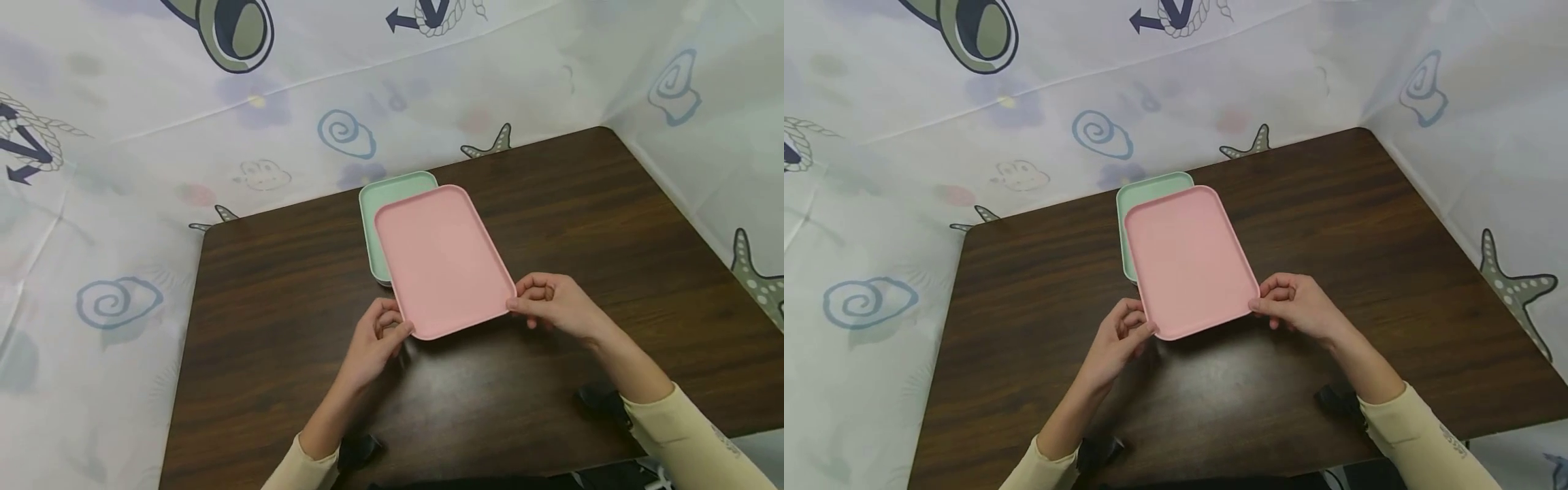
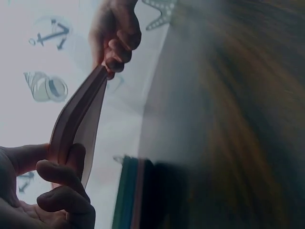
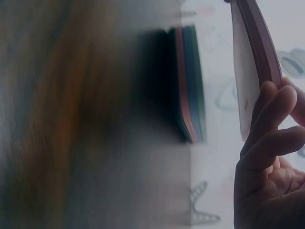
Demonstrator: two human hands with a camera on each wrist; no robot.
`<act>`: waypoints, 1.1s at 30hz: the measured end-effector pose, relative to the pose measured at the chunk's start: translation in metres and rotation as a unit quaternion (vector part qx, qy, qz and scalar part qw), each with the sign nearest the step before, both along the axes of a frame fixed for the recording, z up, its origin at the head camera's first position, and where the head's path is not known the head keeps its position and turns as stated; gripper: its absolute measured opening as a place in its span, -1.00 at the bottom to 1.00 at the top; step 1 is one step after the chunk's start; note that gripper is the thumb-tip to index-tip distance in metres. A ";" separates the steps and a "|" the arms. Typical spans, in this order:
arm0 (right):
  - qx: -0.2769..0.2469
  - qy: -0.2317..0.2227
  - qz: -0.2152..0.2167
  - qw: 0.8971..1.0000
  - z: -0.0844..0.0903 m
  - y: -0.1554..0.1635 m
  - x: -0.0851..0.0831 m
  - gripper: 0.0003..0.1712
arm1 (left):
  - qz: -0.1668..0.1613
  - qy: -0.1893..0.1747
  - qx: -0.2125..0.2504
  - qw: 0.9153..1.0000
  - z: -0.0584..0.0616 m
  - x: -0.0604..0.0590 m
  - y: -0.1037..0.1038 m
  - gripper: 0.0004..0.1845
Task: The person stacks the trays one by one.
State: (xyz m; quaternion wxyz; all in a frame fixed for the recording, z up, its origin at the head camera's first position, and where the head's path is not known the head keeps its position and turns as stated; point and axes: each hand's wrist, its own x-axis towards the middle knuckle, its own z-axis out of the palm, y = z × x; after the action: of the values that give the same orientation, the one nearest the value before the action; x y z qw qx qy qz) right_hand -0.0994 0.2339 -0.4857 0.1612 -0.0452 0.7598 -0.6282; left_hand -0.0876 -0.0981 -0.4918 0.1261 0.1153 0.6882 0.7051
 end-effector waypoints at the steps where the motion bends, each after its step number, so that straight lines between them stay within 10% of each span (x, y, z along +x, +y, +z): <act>1: -0.001 -0.001 0.005 1.000 -0.003 -0.005 0.000 -0.62 | 0.004 -0.005 -0.005 1.000 -0.002 0.003 -0.005 -0.67; 10: -0.004 -0.020 0.021 1.000 -0.023 -0.036 0.003 -0.62 | 0.040 -0.034 -0.044 0.998 -0.015 0.013 -0.034 -0.70; 33: 0.007 -0.015 -0.007 1.000 -0.030 -0.052 -0.007 -0.57 | 0.096 0.017 -0.112 0.989 -0.029 -0.007 -0.035 -0.77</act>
State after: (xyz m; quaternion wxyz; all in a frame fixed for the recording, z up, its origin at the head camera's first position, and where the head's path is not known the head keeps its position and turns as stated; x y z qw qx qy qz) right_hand -0.1064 0.1824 -0.5161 0.1684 -0.0300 0.7618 -0.6248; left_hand -0.0949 -0.1336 -0.5210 0.0582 0.0454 0.7726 0.6306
